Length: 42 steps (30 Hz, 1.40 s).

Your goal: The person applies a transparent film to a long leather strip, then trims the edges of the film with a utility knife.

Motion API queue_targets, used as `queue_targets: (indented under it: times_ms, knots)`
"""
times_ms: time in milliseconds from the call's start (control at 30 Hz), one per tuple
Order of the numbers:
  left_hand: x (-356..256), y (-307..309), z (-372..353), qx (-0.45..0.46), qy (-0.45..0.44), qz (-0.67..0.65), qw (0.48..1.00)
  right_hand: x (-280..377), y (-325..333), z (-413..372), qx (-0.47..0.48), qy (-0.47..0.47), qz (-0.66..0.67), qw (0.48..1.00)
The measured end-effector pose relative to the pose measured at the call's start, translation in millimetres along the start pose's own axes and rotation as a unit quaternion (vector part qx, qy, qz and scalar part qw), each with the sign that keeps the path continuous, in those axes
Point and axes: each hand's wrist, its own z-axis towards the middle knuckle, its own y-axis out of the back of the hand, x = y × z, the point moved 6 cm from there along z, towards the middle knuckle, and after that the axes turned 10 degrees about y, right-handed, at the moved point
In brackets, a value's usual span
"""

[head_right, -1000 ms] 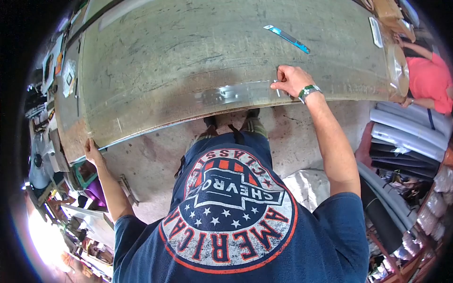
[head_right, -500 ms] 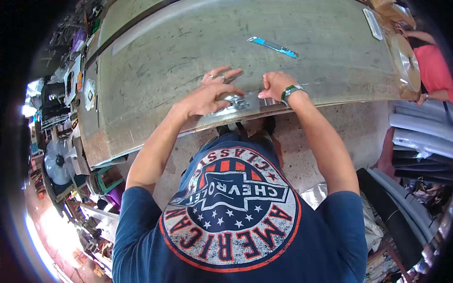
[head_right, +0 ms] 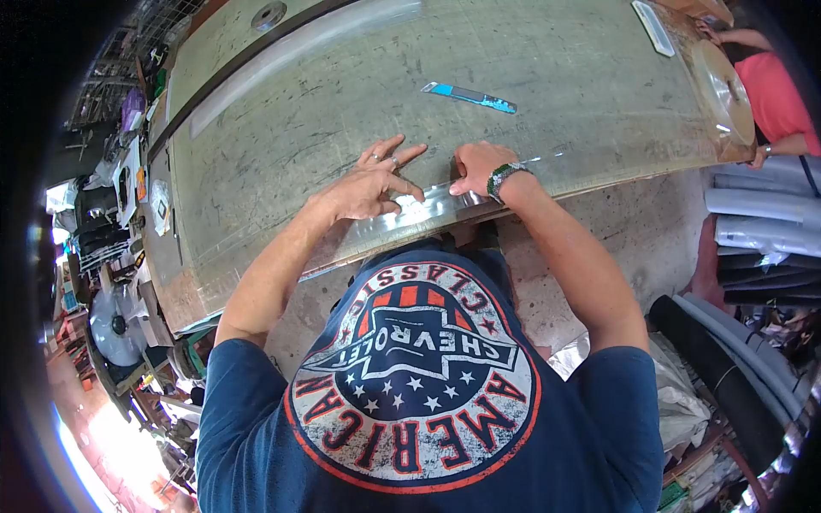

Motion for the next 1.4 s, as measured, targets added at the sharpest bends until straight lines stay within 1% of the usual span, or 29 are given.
queue_targets:
  times_ms: [100,200,233,267,300,367,400,500,633,667,700,733,800,900,1000,1033,1100,1167,1200,1300,1333,1400]
  knots:
    - [1,0,0,0.002,0.005,-0.002,1.0,2,3,-1,0.015,-0.001,0.005,1.0]
    - [3,-2,0,0.019,0.02,-0.002,1.0,-17,16,5,-0.045,0.022,0.014,0.999]
    - [4,-4,0,0.017,0.019,-0.006,1.0,-32,31,10,-0.165,0.043,0.0,0.985]
    - [5,-5,1,0.016,0.017,-0.008,1.0,-54,44,17,-0.282,0.063,-0.012,0.957]
    - [6,-5,1,0.015,0.014,-0.008,1.0,-70,53,18,-0.398,0.081,-0.024,0.913]
    - [3,-7,0,0.023,0.02,-0.012,0.999,-91,43,20,-0.436,0.038,-0.1,0.894]
    - [4,-4,1,0.022,0.023,-0.01,0.999,-93,48,21,-0.457,0.019,-0.14,0.878]
    - [1,-1,2,0.023,0.031,-0.016,0.999,-101,38,22,-0.397,0.029,-0.081,0.914]
    - [2,-1,3,0.024,0.042,-0.026,0.998,-118,42,14,-0.342,0.056,-0.037,0.937]
    - [1,-3,3,0.026,0.047,-0.026,0.998,-131,37,6,-0.311,0.052,0.111,0.943]
    - [1,-3,3,0.026,0.053,-0.025,0.998,-141,33,-7,-0.273,0.046,0.255,0.927]
    - [1,-3,3,0.028,0.059,-0.026,0.998,-146,29,-19,-0.228,0.039,0.392,0.891]
    - [0,-3,5,0.024,0.064,-0.036,0.997,-134,44,-61,-0.219,0.028,0.476,0.851]
    - [-3,-2,4,0.03,0.079,-0.033,0.996,-120,63,-77,-0.19,0.043,0.561,0.804]
    - [-3,-1,3,0.029,0.078,-0.026,0.996,-89,78,-70,-0.235,0.121,0.551,0.792]
    - [-2,1,3,0.027,0.08,-0.02,0.996,-86,82,-63,-0.254,0.129,0.479,0.83]
    - [-4,-1,3,0.027,0.075,-0.013,0.997,-81,88,-50,-0.292,0.131,0.326,0.89]
    - [0,-5,3,0.032,0.078,-0.015,0.996,-65,93,-40,-0.329,0.16,0.141,0.92]
    - [2,-5,4,0.033,0.077,-0.017,0.996,-58,95,-36,-0.343,0.168,0.044,0.923]
    - [0,-4,3,0.034,0.075,-0.01,0.997,-69,78,-13,-0.298,0.082,0.034,0.95]
    - [-1,-4,2,0.036,0.074,-0.01,0.997,-70,70,-15,-0.317,0.042,0.09,0.943]
    - [2,-5,1,0.039,0.075,-0.013,0.996,-78,58,-20,-0.3,-0.009,0.148,0.942]
